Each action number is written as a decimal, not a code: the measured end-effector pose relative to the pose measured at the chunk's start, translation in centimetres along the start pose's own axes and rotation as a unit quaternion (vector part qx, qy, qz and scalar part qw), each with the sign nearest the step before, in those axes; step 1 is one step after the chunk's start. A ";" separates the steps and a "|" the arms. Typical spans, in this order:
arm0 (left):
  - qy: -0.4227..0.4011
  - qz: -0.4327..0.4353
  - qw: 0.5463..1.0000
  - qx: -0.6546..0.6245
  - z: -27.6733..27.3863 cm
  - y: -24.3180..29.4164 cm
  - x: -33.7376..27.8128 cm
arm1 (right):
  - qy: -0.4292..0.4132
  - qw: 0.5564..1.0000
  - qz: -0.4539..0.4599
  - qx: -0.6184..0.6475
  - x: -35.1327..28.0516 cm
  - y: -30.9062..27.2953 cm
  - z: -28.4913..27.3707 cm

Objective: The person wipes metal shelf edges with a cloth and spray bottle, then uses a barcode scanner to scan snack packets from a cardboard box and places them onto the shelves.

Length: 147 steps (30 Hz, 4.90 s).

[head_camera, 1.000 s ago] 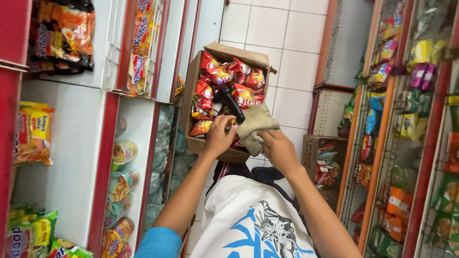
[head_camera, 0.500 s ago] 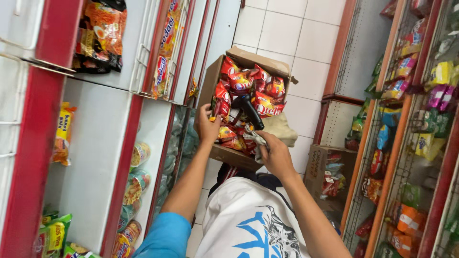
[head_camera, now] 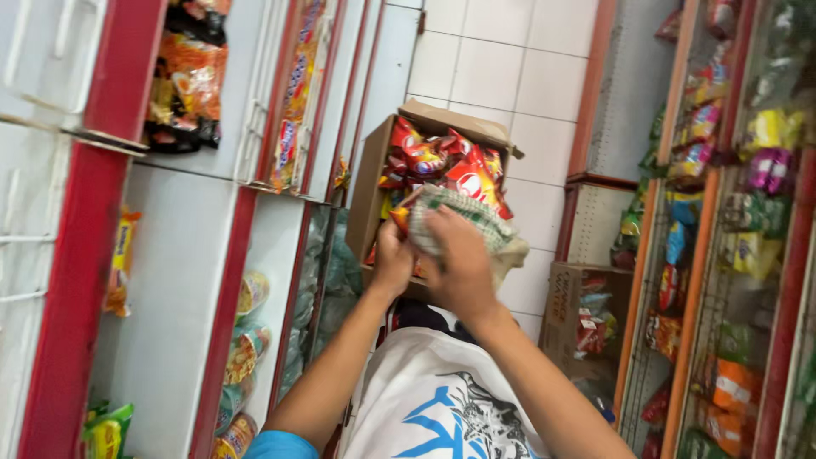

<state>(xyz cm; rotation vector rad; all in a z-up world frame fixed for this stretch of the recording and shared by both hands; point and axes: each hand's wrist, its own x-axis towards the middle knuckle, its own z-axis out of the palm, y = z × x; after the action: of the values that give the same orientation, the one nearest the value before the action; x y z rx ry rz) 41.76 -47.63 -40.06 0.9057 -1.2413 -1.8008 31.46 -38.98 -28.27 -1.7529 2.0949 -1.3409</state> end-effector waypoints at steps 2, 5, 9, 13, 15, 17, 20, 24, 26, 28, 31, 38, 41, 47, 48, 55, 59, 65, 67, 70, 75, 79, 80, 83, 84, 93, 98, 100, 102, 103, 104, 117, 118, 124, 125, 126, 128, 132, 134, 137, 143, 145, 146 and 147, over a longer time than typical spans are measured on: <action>-0.038 0.003 0.999 -0.007 1.1 0.7 -0.8 | -0.070 0.992 -0.055 -0.093 -0.5 -0.6 -0.7; -0.115 0.001 0.993 -0.040 1.8 2.6 -0.7 | -0.087 0.974 -0.101 -0.183 -0.5 0.4 -2.8; -0.199 -0.035 0.979 -0.007 4.0 4.4 -0.3 | 0.002 0.971 -0.042 -0.237 -0.9 2.0 -5.5; -0.249 -0.056 0.966 -0.044 5.8 5.0 -0.3 | 0.144 0.976 0.091 -0.134 -1.5 3.8 -7.7; -0.253 -0.092 0.957 -0.105 6.5 4.7 -0.5 | 0.178 0.971 0.137 -0.081 -2.5 4.7 -9.0; -0.246 -0.128 0.946 -0.169 7.1 4.0 -0.6 | 0.213 0.938 0.273 -0.034 -3.5 5.9 -10.3; -0.228 -0.162 0.929 -0.241 7.9 2.9 -1.0 | 0.165 0.923 0.340 0.063 -5.8 6.5 -11.9; -0.192 -0.121 0.959 -0.171 10.2 2.0 -0.9 | 0.144 0.908 0.353 0.176 -7.6 5.5 -12.1; -0.153 -0.083 0.984 -0.035 10.6 2.1 -0.7 | 0.202 0.891 0.396 0.092 -7.7 4.8 -12.0; -0.110 -0.047 0.982 0.149 10.7 2.4 -0.8 | 0.220 0.909 0.354 -0.010 -8.1 3.6 -12.0; -0.182 -0.428 0.883 -0.069 10.4 3.1 0.3 | 0.153 0.965 0.148 -0.156 -8.0 2.0 -12.3; -0.311 -0.304 0.894 -0.109 9.2 1.5 0.2 | 0.036 0.949 0.311 -0.027 -8.9 0.4 -13.5; -0.327 -0.240 0.912 -0.063 8.9 -0.1 -0.9 | 0.190 0.869 0.455 0.025 -8.8 0.4 -13.7; -0.340 -0.165 0.925 0.043 9.3 -3.1 -3.2 | 0.104 0.973 0.163 -0.128 -7.6 -1.0 -9.1; -0.371 -0.118 0.920 0.039 9.1 -3.1 -3.3 | 0.065 0.975 0.145 -0.156 -7.5 -0.9 -8.5; -0.362 -0.100 0.927 0.000 7.2 -1.0 -2.9 | 0.046 0.975 0.126 -0.177 -7.4 2.1 -8.1; -0.273 -0.154 0.947 -0.072 4.3 -1.3 -2.5 | 0.078 0.986 0.118 -0.090 -8.3 3.1 -6.3; 0.009 -0.163 0.978 -0.133 -3.0 -2.7 1.5 | 0.050 0.979 0.197 -0.010 -9.5 4.6 -2.1; 0.055 -0.141 0.982 -0.115 -6.2 -1.9 2.5 | 0.058 0.959 0.277 0.031 -9.2 5.3 -0.8; 0.092 -0.120 0.978 -0.147 -9.8 -0.1 3.3 | 0.082 0.960 0.261 0.062 -7.6 6.1 2.2; 0.128 -0.089 0.977 -0.148 -11.6 0.0 2.4 | -0.089 0.978 0.152 0.115 -6.4 7.0 6.0; 0.107 -0.146 0.972 -0.147 -10.6 -2.2 0.9 | -0.043 0.983 0.177 -0.037 -6.1 9.5 7.2; 0.088 -0.141 0.976 -0.138 -10.1 -2.8 0.4 | -0.018 0.977 0.191 -0.093 -6.1 10.2 7.3; 0.069 -0.118 0.987 -0.085 -8.9 -3.7 -0.4 | -0.037 0.964 0.230 -0.125 -5.6 12.6 7.6; 0.069 -0.111 0.990 -0.062 -8.5 -3.8 -0.6 | -0.057 0.954 0.274 -0.109 -5.4 13.3 7.8; 0.091 -0.108 0.989 -0.041 -8.5 -2.4 -0.1 | -0.114 0.854 0.490 0.130 -4.4 17.2 7.9; 0.088 -0.127 0.975 -0.159 -8.7 -3.2 1.2 | -0.011 0.820 0.444 0.362 -5.1 12.0 4.5; 0.073 -0.128 0.981 -0.127 -8.1 -3.7 1.6 | -0.032 0.847 0.376 0.374 -5.7 9.4 1.7; 0.040 -0.129 0.989 -0.059 -6.7 -4.0 1.7 | -0.040 0.878 0.290 0.378 -6.1 7.2 -0.6; 0.017 -0.112 0.993 -0.025 -5.8 -3.9 1.8 | -0.038 0.896 0.235 0.376 -6.0 6.5 -1.5; -0.007 -0.094 0.995 0.010 -4.7 -3.7 1.9 | -0.035 0.910 0.180 0.372 -6.0 5.8 -2.3; -0.053 0.042 0.979 0.191 6.0 1.4 0.6 | -0.067 0.905 0.384 0.170 -6.6 0.4 -3.9; -0.050 0.048 0.977 0.200 6.1 1.5 0.4 | -0.068 0.906 0.385 0.163 -6.5 0.2 -3.9; -0.046 0.056 0.979 0.192 6.0 0.9 0.3 | -0.067 0.897 0.397 0.179 -6.0 -0.3 -3.8; -0.044 0.057 0.979 0.191 5.8 0.6 0.4 | -0.072 0.895 0.402 0.178 -6.0 -0.1 -3.9; -0.042 0.059 0.979 0.191 5.6 0.1 0.6 | -0.070 0.894 0.400 0.190 -6.0 0.2 -3.8; -0.029 0.029 0.991 0.129 4.7 -1.1 0.9 | -0.069 0.889 0.398 0.215 -6.4 0.7 -3.5; 0.082 -0.048 0.992 0.080 1.0 -3.7 2.3 | -0.047 0.878 0.444 0.175 -6.2 4.1 -1.9; 0.125 -0.003 0.986 0.107 -1.3 -4.4 2.4 | -0.065 0.857 0.498 0.119 -6.2 6.2 -0.6; 0.176 0.067 0.965 0.181 -4.1 -4.0 2.1 | -0.144 0.894 0.424 0.007 -5.9 8.9 1.1; 0.134 0.062 0.988 0.048 -4.0 -0.7 0.5 | -0.121 0.920 0.370 0.052 -4.8 11.8 5.3; 0.089 0.115 0.985 0.091 -3.4 0.8 -0.1 | -0.067 0.949 0.295 0.083 -4.8 12.0 6.4; 0.054 0.196 0.966 0.159 -3.0 1.6 -0.4 | -0.039 0.961 0.257 0.097 -4.9 12.0 6.5; 0.014 0.277 0.934 0.223 -2.5 2.3 -0.4 | -0.034 0.946 0.309 0.097 -5.2 12.2 6.2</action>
<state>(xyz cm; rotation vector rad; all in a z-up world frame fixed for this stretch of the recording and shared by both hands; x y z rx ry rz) 44.58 -48.85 -38.56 0.7099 -1.7196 -1.0757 27.62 -38.65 -42.34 -0.9261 2.1203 -1.2116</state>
